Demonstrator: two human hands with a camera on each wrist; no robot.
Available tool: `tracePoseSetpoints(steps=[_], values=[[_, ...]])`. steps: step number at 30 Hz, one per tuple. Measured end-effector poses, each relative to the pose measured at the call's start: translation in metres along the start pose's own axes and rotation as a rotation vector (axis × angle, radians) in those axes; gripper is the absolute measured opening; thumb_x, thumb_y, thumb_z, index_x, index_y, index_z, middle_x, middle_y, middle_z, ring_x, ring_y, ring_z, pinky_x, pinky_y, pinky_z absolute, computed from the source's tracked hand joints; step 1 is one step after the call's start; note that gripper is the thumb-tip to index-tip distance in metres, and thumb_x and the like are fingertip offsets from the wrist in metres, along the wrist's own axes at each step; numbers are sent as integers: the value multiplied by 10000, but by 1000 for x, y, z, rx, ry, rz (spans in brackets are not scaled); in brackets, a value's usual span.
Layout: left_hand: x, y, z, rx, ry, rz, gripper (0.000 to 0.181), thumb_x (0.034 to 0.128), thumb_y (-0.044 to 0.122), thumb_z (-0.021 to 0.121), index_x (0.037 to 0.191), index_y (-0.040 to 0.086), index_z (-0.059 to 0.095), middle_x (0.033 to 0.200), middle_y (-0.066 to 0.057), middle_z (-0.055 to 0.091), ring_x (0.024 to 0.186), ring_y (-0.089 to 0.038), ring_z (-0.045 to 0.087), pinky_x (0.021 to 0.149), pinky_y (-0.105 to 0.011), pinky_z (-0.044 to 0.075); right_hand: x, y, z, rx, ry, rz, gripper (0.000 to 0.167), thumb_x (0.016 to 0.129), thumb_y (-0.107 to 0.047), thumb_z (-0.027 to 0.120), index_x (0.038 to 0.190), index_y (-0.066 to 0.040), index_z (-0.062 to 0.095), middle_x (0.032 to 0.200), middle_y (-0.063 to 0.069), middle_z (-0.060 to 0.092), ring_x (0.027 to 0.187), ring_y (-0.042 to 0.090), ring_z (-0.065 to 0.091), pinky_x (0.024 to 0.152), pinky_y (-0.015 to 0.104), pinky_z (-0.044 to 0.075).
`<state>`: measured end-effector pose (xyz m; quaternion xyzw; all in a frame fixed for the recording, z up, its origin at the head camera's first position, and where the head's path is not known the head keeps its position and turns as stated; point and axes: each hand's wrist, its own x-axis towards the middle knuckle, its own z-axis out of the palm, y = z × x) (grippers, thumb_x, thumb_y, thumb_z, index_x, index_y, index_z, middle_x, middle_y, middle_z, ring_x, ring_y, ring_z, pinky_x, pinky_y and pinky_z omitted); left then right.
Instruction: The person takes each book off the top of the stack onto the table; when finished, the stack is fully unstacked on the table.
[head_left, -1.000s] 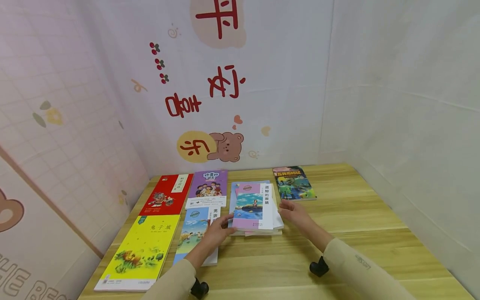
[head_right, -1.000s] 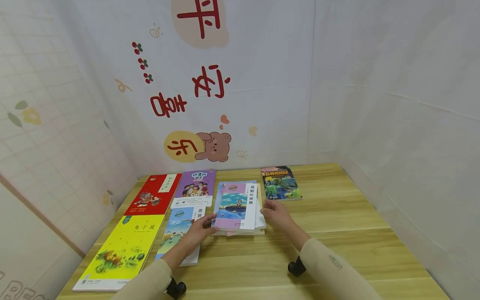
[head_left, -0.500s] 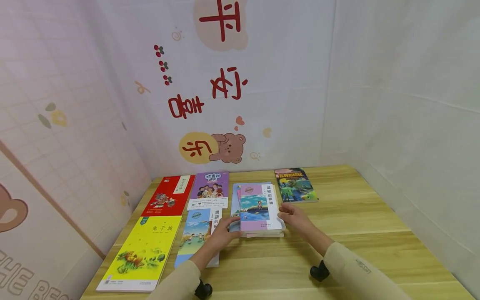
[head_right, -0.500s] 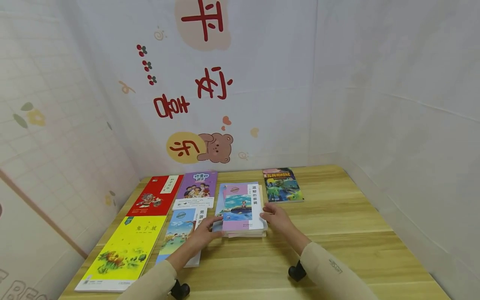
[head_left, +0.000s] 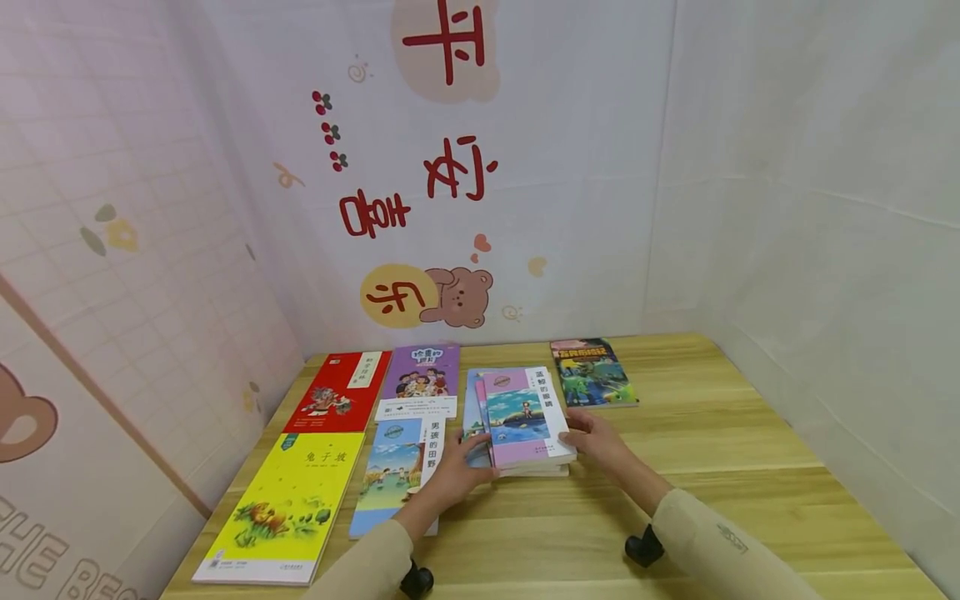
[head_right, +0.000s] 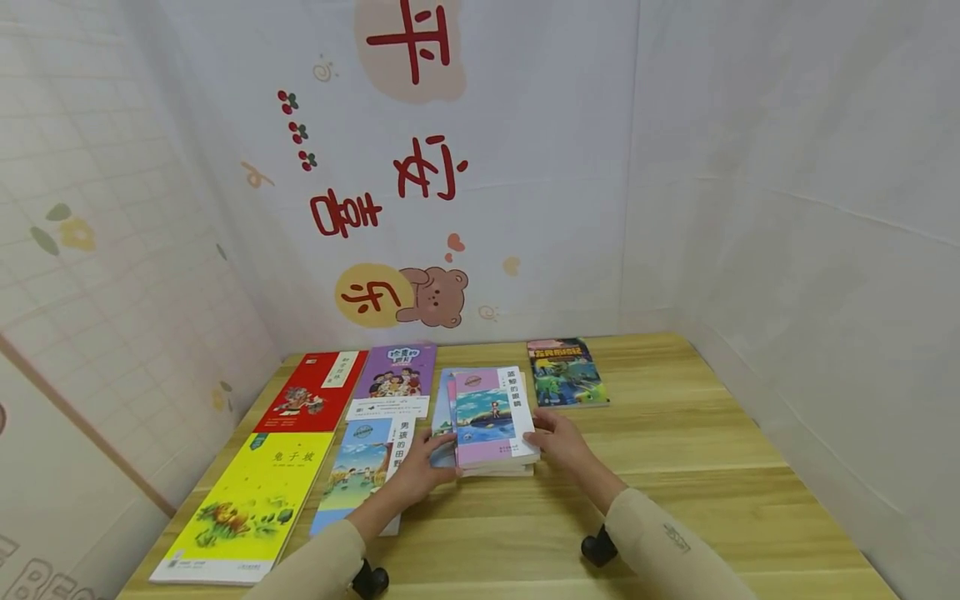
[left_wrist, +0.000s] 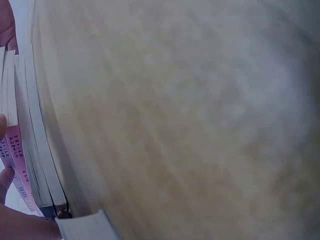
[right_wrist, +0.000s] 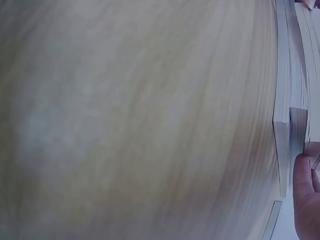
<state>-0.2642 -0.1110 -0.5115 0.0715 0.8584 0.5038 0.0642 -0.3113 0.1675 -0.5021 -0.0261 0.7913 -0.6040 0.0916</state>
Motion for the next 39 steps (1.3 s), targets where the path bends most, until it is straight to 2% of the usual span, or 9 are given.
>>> tracePoseSetpoints(steps=[7, 14, 25, 33, 39], values=[[-1, -4, 0, -45, -30, 27, 651, 887, 251, 770, 1472, 152, 504, 1603, -285, 12, 1431, -544, 55, 1041, -706, 272, -2, 0, -2, -1, -13, -3, 566, 943, -80, 645, 1455, 41, 437, 1360, 243, 545, 1127, 292, 584, 942, 425, 504], [-2, 2, -1, -60, -47, 25, 600, 910, 183, 738, 1465, 137, 513, 1597, -298, 17, 1423, -560, 46, 1038, -703, 276, 0, 3, -3, -8, -9, 25, 564, 921, -84, 691, 1430, 31, 478, 1284, 200, 597, 1032, 248, 598, 860, 351, 518], [0, 3, -1, -22, -24, -10, 687, 885, 220, 760, 1488, 85, 461, 1601, -284, 42, 1414, -545, 144, 1014, -653, 356, -1, 4, -6, -21, -12, 27, 544, 919, -92, 690, 1417, 25, 506, 1120, 108, 660, 924, 208, 610, 762, 328, 498], [0, 3, -2, -16, -13, 6, 700, 871, 256, 774, 1474, 68, 474, 1592, -289, 68, 1403, -540, 181, 1015, -653, 351, -2, 7, -6, 18, -39, 24, 548, 926, -99, 686, 1422, 40, 498, 1100, 121, 660, 853, 211, 588, 649, 318, 495], [-2, 5, -3, -8, -12, 11, 695, 872, 263, 774, 1471, 72, 480, 1588, -289, 82, 1394, -540, 202, 1000, -652, 362, -4, 8, -9, 19, -69, 22, 558, 928, -118, 684, 1412, 80, 486, 1104, 125, 673, 826, 203, 599, 635, 314, 496]])
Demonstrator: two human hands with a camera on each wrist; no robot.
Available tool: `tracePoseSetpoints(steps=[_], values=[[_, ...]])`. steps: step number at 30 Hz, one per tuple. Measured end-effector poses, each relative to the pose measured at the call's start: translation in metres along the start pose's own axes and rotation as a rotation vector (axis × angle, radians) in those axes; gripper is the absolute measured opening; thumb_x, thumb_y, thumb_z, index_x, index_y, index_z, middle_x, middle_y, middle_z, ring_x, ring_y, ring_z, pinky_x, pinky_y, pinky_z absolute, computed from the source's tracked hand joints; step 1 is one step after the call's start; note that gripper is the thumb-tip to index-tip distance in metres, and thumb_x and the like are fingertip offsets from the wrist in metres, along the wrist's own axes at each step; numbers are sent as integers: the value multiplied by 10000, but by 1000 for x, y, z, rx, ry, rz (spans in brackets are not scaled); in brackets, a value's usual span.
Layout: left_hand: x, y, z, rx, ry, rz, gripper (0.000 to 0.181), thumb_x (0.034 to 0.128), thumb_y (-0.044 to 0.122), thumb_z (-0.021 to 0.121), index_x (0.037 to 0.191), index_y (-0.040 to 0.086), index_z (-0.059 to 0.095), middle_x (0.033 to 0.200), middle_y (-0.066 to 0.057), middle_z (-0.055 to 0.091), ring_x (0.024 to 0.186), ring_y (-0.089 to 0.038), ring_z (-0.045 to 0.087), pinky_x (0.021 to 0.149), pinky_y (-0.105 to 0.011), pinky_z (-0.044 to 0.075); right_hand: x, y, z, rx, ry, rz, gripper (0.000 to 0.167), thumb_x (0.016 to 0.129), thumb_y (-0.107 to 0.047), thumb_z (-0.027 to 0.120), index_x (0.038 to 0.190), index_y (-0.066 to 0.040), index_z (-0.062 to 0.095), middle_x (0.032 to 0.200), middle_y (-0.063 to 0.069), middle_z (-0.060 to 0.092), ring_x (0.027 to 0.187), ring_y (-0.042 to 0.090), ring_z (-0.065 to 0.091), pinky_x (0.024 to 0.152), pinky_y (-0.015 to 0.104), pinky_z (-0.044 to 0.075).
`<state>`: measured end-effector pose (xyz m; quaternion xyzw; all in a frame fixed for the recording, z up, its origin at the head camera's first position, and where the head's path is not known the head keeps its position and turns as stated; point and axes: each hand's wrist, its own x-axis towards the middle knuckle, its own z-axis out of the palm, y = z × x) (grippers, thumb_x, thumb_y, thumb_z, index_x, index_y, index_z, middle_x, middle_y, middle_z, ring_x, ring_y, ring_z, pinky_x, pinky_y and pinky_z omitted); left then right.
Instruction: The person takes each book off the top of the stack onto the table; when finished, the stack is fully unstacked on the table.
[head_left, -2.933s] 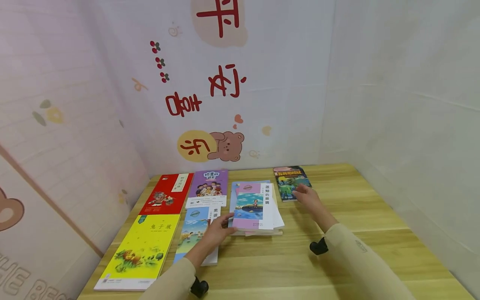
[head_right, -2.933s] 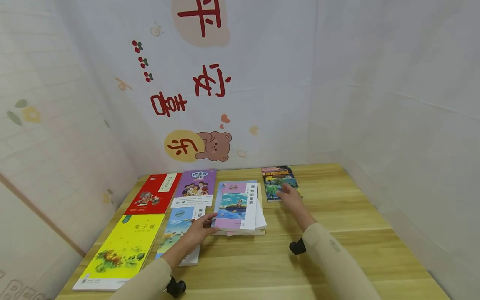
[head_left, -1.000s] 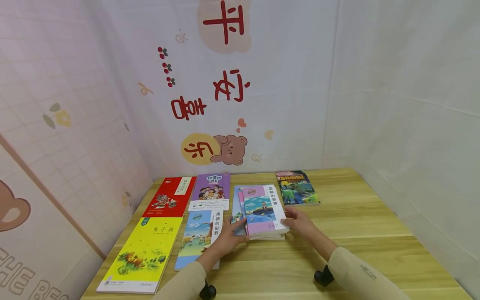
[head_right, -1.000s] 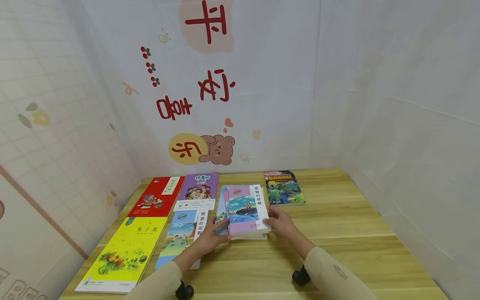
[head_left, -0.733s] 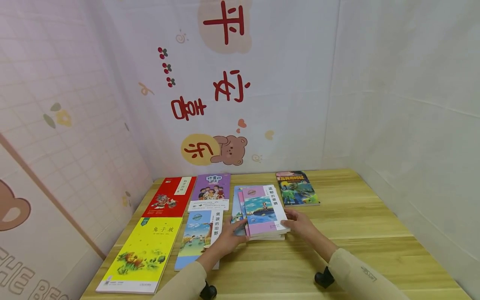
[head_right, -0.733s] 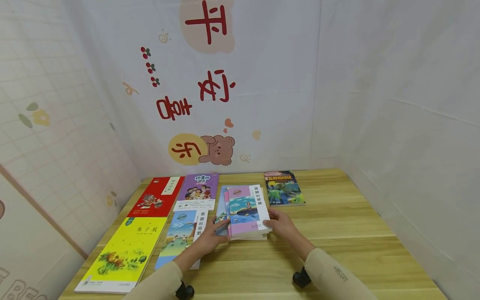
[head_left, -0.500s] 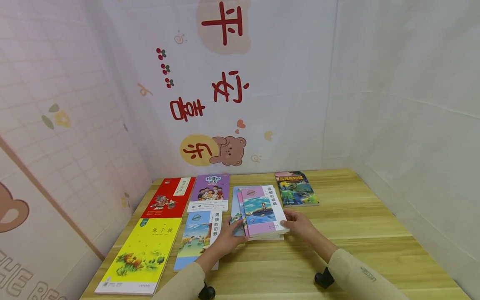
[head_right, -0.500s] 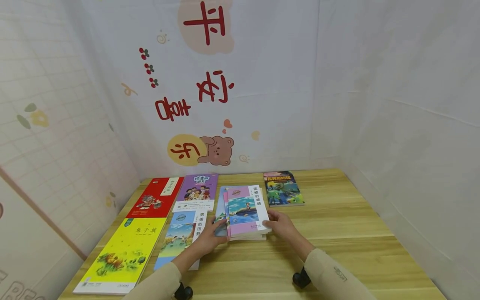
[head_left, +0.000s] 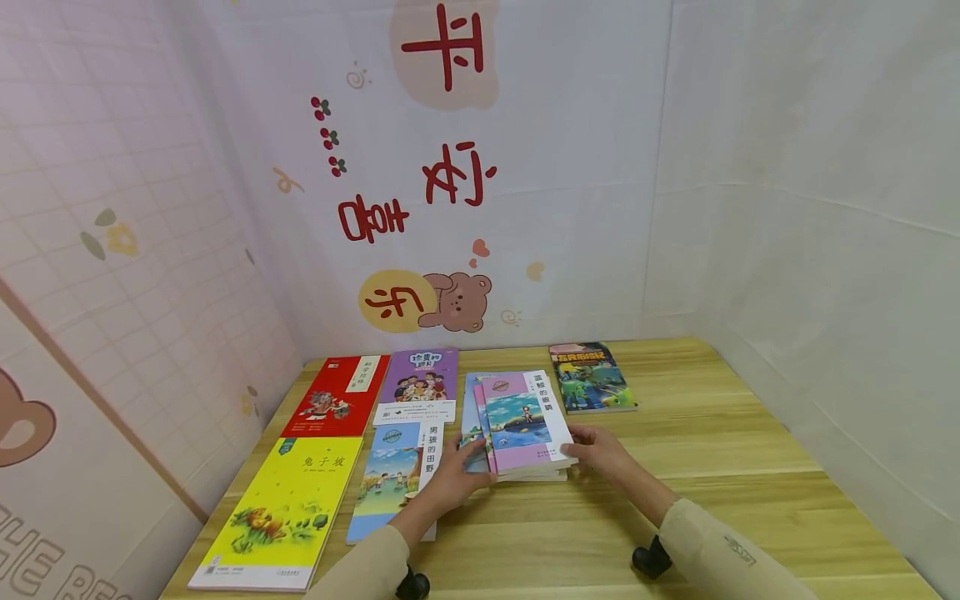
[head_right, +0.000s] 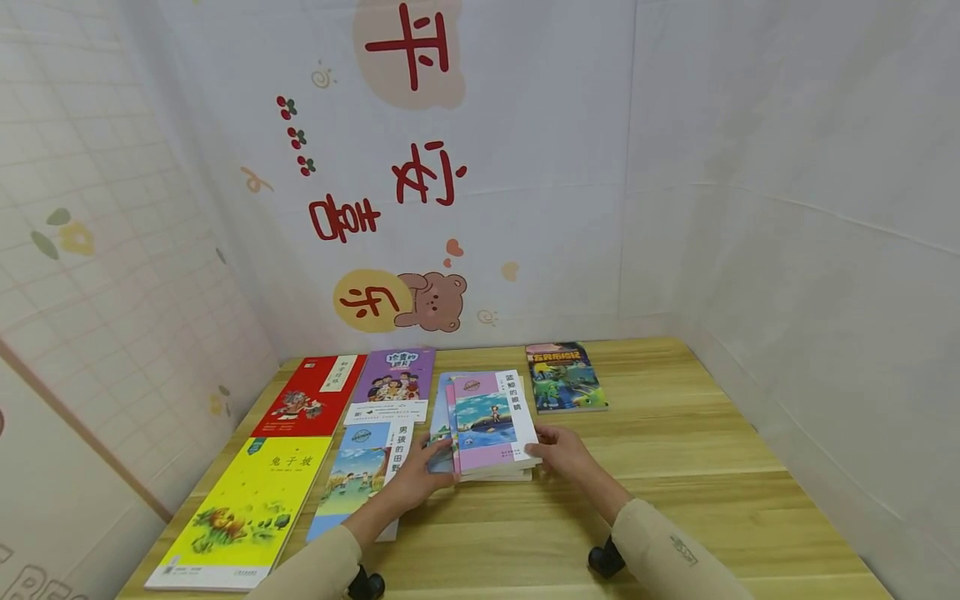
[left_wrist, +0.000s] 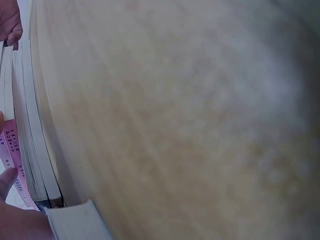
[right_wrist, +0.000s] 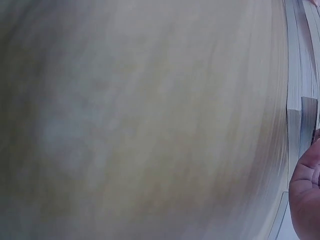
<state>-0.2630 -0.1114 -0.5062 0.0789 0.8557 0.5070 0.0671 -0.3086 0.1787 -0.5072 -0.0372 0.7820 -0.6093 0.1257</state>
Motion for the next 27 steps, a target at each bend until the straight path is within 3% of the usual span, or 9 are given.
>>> tracePoseSetpoints(steps=[8, 17, 27], values=[[0, -3, 1, -9, 0, 13, 693, 873, 252, 778, 1471, 70, 478, 1585, -294, 72, 1380, -542, 221, 992, -638, 374, -2, 0, 0, -18, -5, 14, 531, 930, -148, 688, 1386, 67, 521, 1149, 129, 684, 856, 211, 591, 664, 339, 496], [1, -8, 1, -15, -8, 11, 689, 889, 265, 765, 1484, 87, 466, 1593, -280, 62, 1408, -534, 172, 1018, -653, 343, -3, -3, 3, -49, 40, 43, 519, 929, -155, 682, 1378, 54, 529, 1171, 121, 663, 911, 216, 583, 723, 344, 498], [0, -8, 1, -16, 2, 29, 663, 882, 235, 767, 1466, 89, 490, 1581, -307, 65, 1349, -552, 261, 943, -619, 412, -1, -14, -2, 43, 57, 47, 502, 929, -128, 662, 1396, 5, 537, 1173, 97, 674, 926, 219, 580, 727, 396, 480]])
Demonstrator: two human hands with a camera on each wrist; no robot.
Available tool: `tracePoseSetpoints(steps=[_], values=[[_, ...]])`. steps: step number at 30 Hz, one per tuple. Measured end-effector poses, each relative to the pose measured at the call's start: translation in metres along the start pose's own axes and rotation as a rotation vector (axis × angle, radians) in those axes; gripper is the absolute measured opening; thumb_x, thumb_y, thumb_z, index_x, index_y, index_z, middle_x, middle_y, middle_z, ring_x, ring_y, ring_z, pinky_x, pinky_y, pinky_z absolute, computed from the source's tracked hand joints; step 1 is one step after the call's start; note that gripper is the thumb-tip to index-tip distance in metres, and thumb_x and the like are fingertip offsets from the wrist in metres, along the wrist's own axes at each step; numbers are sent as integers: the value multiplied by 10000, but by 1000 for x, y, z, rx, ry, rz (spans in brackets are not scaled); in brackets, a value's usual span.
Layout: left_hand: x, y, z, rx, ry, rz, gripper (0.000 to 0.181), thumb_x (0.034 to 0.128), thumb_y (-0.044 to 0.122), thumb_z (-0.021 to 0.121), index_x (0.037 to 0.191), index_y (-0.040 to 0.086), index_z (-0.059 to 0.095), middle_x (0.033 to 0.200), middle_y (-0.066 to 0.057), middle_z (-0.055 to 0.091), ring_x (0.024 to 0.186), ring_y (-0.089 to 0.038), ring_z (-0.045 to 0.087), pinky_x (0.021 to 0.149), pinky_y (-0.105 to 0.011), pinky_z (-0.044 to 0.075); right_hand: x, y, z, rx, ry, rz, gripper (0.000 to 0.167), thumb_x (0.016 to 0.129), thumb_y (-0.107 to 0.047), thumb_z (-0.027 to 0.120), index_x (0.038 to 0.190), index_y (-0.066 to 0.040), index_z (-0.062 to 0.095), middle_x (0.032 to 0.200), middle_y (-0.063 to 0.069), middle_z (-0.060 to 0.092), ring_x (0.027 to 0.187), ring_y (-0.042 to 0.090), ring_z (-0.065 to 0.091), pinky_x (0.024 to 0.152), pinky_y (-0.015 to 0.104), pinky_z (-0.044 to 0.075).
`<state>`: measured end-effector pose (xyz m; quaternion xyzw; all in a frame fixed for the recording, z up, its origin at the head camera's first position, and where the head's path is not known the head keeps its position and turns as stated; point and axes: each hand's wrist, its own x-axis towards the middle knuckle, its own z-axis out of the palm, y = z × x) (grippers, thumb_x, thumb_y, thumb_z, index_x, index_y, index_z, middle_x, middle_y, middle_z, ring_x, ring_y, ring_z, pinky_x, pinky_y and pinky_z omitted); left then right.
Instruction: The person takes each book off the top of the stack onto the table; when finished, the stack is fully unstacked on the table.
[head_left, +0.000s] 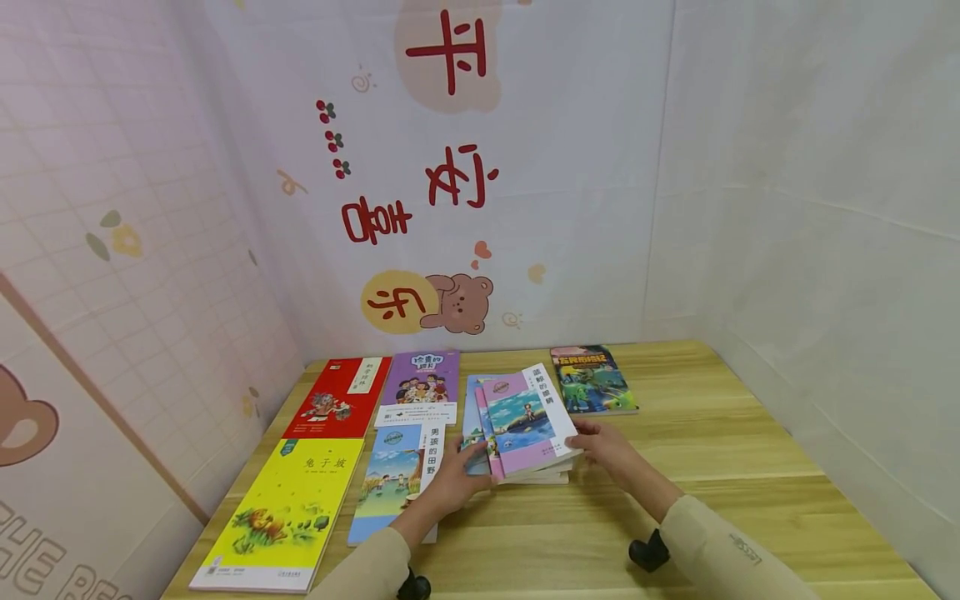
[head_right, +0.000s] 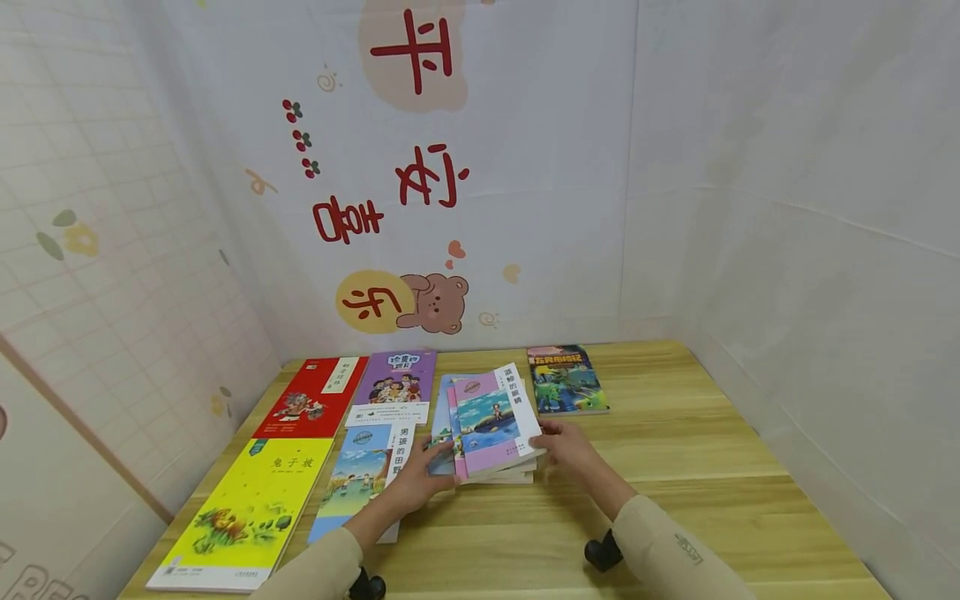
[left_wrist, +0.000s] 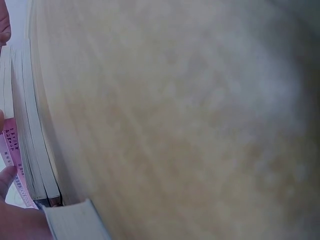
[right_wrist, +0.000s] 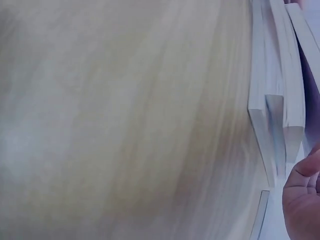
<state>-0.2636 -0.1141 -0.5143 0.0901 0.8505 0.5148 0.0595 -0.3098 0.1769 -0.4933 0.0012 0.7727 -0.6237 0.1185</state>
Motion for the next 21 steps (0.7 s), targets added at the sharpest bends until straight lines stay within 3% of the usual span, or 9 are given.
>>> tracePoseSetpoints(steps=[9, 21], values=[[1, 1, 0, 9, 7, -4, 665, 878, 241, 772, 1464, 92, 496, 1576, -307, 84, 1326, -537, 304, 938, -606, 420, -6, -9, 0, 201, -60, 28, 554, 961, -41, 578, 1476, 48, 391, 1075, 202, 695, 852, 290, 714, 765, 437, 590], [0, 5, -1, 15, 5, -14, 673, 870, 236, 782, 1460, 82, 498, 1587, -290, 81, 1387, -549, 201, 996, -651, 368, -5, -9, 4, 249, -19, -2, 506, 952, 36, 536, 1446, 55, 430, 1080, 192, 683, 892, 290, 701, 773, 447, 588]])
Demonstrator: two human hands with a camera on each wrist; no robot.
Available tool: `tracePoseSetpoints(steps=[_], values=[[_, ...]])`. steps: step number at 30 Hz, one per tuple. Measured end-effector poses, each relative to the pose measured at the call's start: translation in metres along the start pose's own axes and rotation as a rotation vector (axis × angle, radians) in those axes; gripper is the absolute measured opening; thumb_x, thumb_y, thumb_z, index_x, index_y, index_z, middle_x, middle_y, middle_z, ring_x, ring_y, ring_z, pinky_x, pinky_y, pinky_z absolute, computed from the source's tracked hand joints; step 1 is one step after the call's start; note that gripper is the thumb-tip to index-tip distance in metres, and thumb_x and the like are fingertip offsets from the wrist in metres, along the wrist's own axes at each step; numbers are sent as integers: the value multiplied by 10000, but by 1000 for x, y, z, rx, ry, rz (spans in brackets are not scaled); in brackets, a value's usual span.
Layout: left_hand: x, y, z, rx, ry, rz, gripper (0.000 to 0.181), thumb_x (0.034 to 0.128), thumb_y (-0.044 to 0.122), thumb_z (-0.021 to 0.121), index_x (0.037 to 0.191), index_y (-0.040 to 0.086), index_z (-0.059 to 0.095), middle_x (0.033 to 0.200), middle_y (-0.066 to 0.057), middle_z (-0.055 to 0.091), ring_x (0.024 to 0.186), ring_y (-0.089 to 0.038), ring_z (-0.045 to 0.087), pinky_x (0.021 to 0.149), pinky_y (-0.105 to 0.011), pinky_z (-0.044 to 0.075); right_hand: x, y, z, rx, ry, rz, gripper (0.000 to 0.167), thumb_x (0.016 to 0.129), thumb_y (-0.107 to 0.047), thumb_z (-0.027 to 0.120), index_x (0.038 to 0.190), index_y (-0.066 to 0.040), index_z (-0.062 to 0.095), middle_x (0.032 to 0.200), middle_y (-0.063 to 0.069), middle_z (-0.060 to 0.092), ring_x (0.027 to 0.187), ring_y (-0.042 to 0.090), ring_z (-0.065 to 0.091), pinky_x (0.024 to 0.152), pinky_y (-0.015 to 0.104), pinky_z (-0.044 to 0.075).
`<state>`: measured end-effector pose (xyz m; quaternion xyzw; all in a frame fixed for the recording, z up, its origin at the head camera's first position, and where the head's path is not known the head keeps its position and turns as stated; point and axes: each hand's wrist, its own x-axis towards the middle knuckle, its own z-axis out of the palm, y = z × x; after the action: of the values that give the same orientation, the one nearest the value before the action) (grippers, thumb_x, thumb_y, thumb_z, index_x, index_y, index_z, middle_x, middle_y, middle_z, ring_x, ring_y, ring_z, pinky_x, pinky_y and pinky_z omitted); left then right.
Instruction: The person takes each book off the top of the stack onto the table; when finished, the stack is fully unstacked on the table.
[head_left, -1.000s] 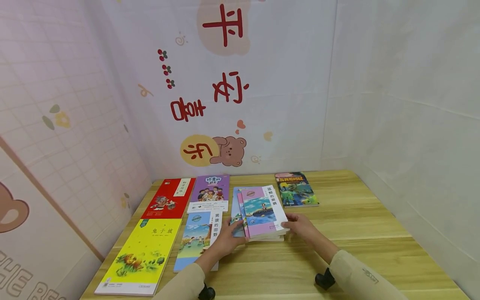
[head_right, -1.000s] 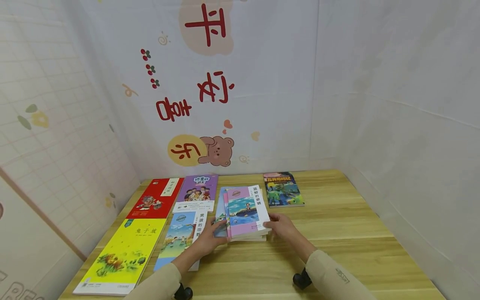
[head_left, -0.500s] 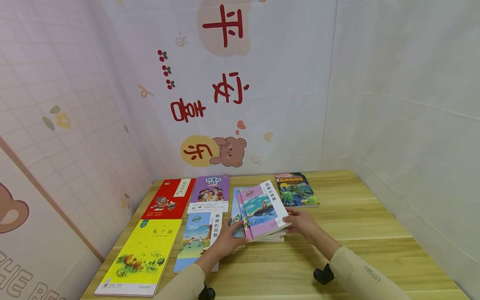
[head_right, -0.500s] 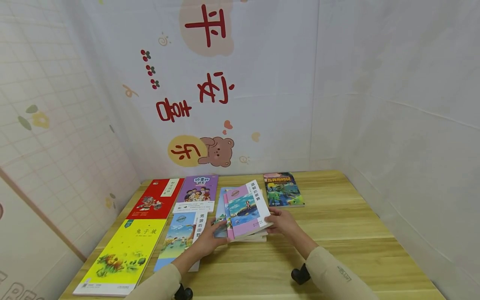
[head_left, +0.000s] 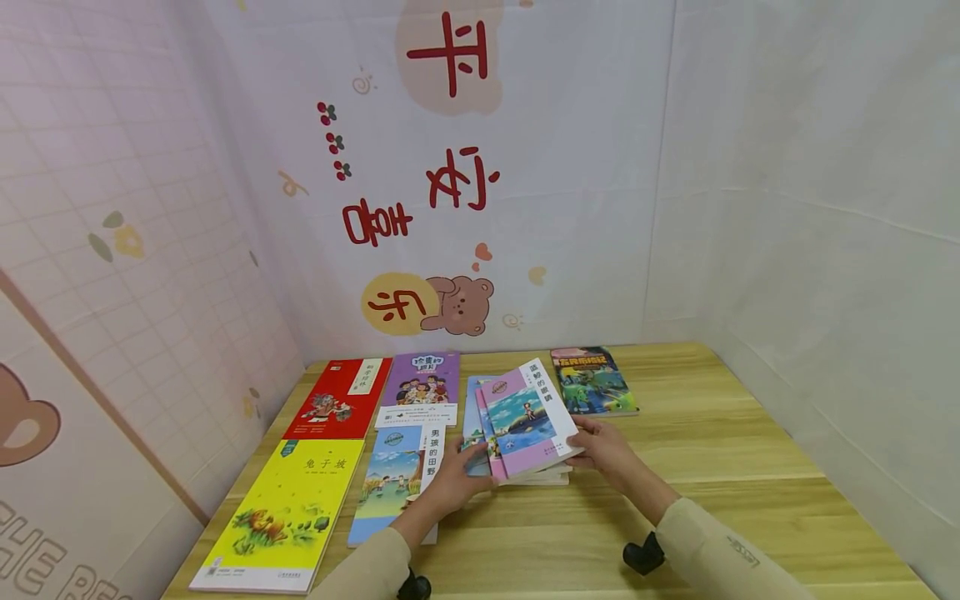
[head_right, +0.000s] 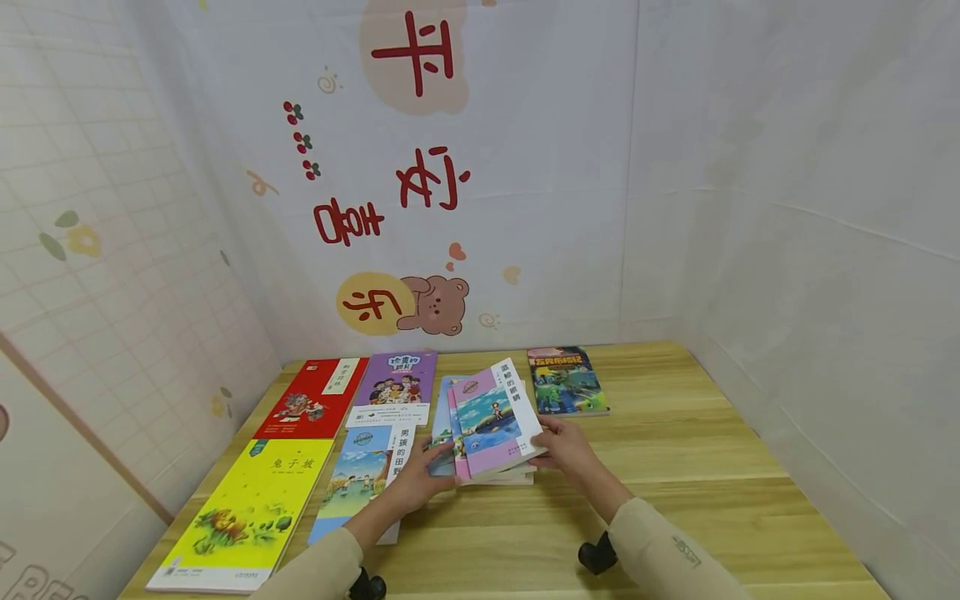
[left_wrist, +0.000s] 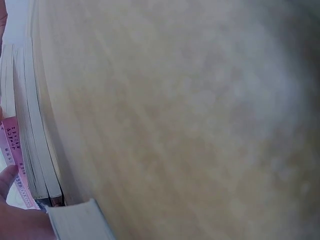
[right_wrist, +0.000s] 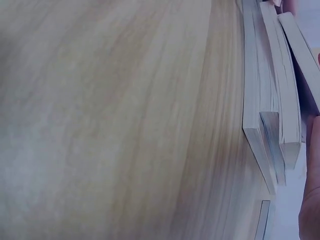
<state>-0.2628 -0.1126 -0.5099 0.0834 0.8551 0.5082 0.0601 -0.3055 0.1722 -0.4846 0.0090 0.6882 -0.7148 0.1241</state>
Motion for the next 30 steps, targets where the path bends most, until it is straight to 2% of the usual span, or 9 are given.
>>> tracePoseSetpoints(steps=[13, 18, 25, 30], values=[[-2, 5, -1, 23, 11, 14, 693, 855, 248, 794, 1454, 62, 498, 1576, -299, 108, 1357, -538, 268, 983, -632, 386, 3, 1, -8, 26, -6, -37, 575, 967, 21, 521, 1509, 55, 332, 1163, 193, 651, 914, 245, 688, 759, 377, 589], [-2, 4, 0, 18, 4, 5, 689, 859, 252, 792, 1455, 70, 499, 1583, -289, 98, 1388, -536, 219, 1014, -649, 354, 3, 2, -12, 12, -6, -50, 566, 978, 5, 516, 1510, 53, 329, 1211, 218, 628, 932, 248, 681, 800, 423, 579], [0, 3, 0, -2, 5, 3, 682, 860, 235, 792, 1452, 64, 501, 1576, -297, 100, 1351, -540, 265, 981, -635, 380, 6, 0, -16, 42, 17, -43, 575, 977, 21, 510, 1519, 38, 319, 1245, 229, 609, 929, 236, 681, 842, 456, 566], [0, 1, -1, 7, -3, -6, 661, 881, 234, 772, 1461, 80, 494, 1585, -285, 96, 1382, -544, 222, 1002, -657, 356, 6, -3, -20, 44, 39, -55, 602, 972, 20, 509, 1530, 46, 286, 1284, 260, 568, 910, 214, 675, 878, 483, 548]])
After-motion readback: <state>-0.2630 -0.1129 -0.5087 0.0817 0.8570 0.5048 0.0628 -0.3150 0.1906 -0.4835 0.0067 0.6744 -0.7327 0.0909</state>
